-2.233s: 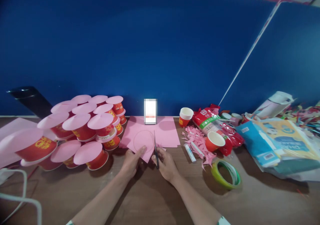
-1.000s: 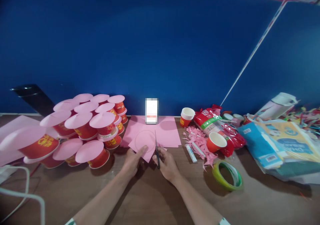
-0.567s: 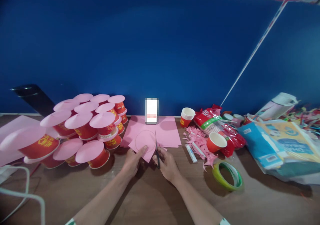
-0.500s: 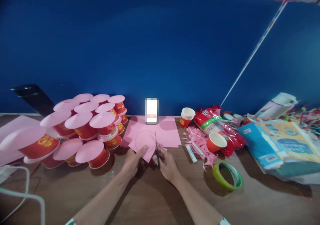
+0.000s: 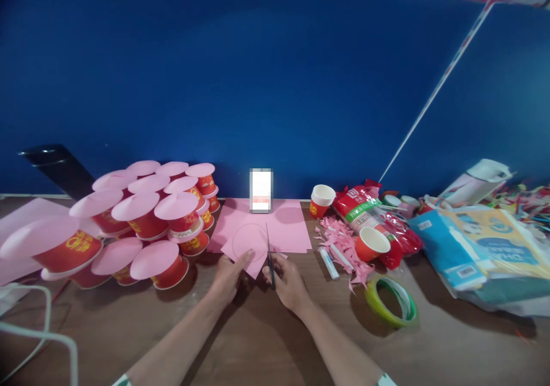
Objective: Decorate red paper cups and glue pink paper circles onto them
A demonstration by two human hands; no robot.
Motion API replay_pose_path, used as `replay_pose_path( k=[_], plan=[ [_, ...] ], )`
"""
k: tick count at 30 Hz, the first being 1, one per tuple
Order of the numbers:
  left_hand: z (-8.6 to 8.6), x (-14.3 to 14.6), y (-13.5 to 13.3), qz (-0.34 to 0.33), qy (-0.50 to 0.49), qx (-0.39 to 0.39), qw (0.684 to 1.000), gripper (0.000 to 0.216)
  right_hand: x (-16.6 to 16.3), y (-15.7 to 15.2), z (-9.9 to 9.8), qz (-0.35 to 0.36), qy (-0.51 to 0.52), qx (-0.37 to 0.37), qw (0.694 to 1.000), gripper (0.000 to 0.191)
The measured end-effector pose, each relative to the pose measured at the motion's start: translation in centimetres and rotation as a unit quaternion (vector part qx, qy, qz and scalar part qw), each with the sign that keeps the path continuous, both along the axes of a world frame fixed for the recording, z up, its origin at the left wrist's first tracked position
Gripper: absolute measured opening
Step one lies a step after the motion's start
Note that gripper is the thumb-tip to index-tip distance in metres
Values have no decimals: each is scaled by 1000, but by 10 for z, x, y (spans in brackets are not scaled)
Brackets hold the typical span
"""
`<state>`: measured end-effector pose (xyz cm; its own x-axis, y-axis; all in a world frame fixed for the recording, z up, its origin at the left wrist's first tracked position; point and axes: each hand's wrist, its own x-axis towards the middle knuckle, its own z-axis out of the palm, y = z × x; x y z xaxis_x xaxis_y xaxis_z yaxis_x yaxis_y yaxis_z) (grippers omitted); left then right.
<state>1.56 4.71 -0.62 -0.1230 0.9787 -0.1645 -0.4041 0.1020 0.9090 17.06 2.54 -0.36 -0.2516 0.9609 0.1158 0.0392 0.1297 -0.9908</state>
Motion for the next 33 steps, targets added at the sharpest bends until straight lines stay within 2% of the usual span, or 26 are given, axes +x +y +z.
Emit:
replay_pose_path(
  k=[14, 25, 33],
  plan=[
    [3, 0, 0, 8, -3, -6, 1000, 51, -1, 0, 2, 4, 22, -16, 1000, 33],
    [-3, 1, 3, 27, 3, -11, 1000, 51, -2, 0, 4, 0, 24, -22, 999, 35],
    [-5, 1, 3, 21, -6, -13, 1000, 52, 1, 1, -2, 7, 8, 3, 1000, 34]
  ],
)
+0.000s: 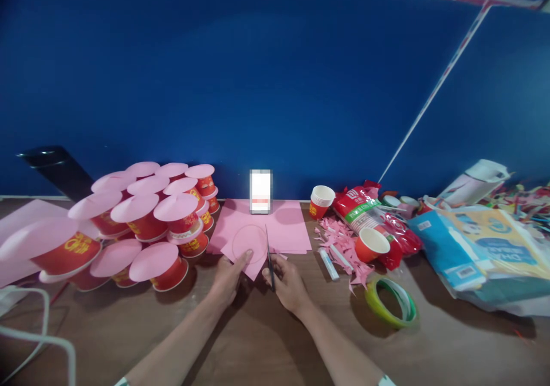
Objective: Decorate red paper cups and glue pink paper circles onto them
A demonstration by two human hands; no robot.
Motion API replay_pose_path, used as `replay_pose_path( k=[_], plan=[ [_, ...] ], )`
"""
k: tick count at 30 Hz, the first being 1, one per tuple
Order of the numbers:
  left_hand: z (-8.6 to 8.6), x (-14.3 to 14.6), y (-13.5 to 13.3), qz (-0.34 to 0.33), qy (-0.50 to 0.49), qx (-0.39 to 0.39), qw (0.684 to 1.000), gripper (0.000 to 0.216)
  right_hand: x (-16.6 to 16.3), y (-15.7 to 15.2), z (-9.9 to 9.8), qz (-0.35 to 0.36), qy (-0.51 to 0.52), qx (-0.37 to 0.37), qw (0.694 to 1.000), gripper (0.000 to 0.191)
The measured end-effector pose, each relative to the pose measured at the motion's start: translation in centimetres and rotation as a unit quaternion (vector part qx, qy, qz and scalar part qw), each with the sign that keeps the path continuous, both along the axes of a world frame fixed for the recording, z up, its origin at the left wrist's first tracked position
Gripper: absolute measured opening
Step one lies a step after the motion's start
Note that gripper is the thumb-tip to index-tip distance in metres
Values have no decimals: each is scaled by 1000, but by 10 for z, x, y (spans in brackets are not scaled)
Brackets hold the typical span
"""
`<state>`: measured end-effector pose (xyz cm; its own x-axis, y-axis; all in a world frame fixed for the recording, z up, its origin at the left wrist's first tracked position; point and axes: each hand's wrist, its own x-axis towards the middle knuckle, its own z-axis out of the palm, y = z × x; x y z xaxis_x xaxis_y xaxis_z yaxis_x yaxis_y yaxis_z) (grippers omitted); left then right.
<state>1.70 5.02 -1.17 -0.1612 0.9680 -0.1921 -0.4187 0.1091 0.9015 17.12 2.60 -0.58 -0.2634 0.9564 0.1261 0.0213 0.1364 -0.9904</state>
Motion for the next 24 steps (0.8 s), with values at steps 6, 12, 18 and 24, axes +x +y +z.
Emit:
replay_pose_path(
  k=[6, 12, 18, 24],
  plan=[
    [0, -1, 0, -5, -8, 2, 1000, 52, -1, -1, 4, -1, 1, 3, 1000, 33],
    [3, -1, 0, -1, -11, 1, 1000, 53, 0, 1, 0, -1, -9, 8, 1000, 34],
    [3, -1, 0, 0, -8, -1, 1000, 52, 0, 1, -1, -4, -11, 12, 1000, 35],
    [4, -1, 0, 4, -11, -1, 1000, 53, 0, 1, -2, -1, -9, 8, 1000, 36]
  ],
)
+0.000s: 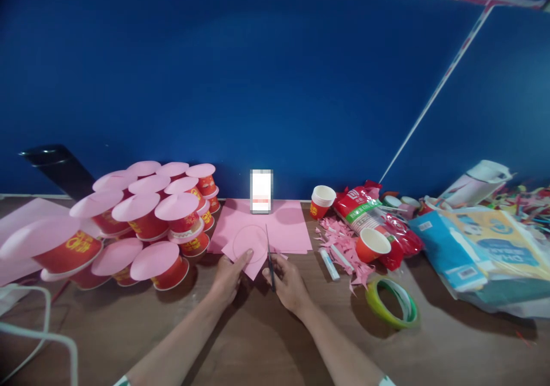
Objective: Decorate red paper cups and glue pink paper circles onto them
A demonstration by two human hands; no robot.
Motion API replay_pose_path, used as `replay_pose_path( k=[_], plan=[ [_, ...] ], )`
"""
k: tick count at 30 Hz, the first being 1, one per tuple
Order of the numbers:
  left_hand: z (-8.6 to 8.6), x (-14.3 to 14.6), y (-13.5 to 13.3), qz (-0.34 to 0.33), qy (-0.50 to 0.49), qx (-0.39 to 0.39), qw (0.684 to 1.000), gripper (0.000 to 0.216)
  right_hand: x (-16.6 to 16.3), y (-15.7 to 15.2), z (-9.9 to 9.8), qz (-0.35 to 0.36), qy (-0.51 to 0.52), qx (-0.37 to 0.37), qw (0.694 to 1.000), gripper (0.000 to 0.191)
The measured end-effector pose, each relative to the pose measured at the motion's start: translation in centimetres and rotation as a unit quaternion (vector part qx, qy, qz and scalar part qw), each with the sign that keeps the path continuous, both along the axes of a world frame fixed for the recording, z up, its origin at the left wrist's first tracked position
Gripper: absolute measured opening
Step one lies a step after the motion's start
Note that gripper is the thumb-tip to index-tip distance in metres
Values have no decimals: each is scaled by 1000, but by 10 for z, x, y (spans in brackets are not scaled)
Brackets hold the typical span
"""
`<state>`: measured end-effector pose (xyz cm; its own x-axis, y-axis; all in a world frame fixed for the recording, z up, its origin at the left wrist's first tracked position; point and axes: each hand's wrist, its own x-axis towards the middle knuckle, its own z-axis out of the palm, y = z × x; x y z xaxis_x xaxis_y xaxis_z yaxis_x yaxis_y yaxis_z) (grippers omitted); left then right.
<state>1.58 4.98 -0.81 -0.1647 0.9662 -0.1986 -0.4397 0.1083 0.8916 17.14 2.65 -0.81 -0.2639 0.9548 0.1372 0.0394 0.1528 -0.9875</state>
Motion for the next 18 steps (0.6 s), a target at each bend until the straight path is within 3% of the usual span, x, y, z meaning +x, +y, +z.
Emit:
replay_pose_path(
  k=[18],
  plan=[
    [0, 0, 0, -1, 19, -3, 1000, 54, 0, -1, 2, -13, -10, -17, 1000, 39]
  ],
)
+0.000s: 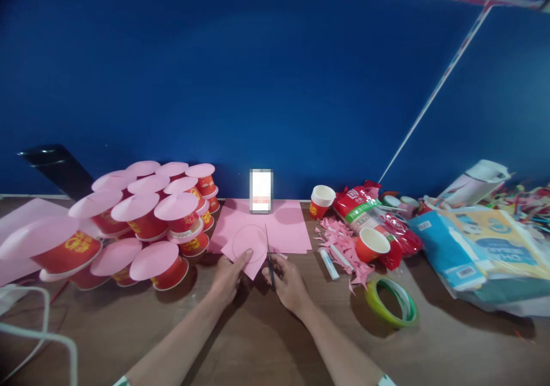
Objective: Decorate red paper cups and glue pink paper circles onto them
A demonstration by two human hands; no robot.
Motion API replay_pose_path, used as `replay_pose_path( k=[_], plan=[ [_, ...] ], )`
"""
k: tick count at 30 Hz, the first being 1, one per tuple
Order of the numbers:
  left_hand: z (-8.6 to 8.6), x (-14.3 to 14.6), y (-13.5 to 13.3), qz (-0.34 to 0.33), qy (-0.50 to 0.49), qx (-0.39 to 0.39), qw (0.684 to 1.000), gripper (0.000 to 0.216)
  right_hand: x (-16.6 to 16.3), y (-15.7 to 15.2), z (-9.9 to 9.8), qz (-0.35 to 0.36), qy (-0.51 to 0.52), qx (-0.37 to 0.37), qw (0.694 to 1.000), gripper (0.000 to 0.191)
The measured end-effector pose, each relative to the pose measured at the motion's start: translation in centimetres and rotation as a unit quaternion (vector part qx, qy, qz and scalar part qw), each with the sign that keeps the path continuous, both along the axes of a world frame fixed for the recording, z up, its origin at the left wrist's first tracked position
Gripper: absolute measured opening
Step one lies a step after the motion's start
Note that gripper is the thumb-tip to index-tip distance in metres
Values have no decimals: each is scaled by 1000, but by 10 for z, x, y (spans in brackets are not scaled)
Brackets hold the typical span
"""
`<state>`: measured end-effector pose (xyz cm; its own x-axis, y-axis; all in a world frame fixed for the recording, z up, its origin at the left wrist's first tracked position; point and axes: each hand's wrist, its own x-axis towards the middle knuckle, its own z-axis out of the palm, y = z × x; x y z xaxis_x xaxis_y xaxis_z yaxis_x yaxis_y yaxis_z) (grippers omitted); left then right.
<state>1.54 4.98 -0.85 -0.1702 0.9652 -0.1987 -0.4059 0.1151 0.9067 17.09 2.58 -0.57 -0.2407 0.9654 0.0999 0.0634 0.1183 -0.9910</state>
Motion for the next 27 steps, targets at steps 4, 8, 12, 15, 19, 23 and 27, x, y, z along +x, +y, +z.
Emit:
replay_pose_path(
  k=[4, 8, 12, 15, 19, 23, 27],
  plan=[
    [0, 1, 1, 3, -9, -3, 1000, 54, 1, 0, -2, 2, 1, 1, 1000, 40],
    [1, 1, 1, 2, -13, -10, 1000, 55, 0, 0, -1, 2, 1, 3, 1000, 40],
    [3, 0, 0, 2, -16, -3, 1000, 57, 0, 0, 2, 2, 2, 2, 1000, 38],
    [4, 0, 0, 3, -13, -5, 1000, 56, -1, 0, 4, 1, 0, -1, 1000, 37],
    [5, 0, 0, 3, -10, -12, 1000, 55, -1, -1, 5, -2, 5, -6, 1000, 36],
    [8, 1, 0, 10, -14, -15, 1000, 56, -1, 0, 3, -5, 1, -9, 1000, 36],
    [9, 1, 0, 10, -19, -11, 1000, 56, 0, 0, 0, -6, 3, -8, 1000, 36]
  ],
)
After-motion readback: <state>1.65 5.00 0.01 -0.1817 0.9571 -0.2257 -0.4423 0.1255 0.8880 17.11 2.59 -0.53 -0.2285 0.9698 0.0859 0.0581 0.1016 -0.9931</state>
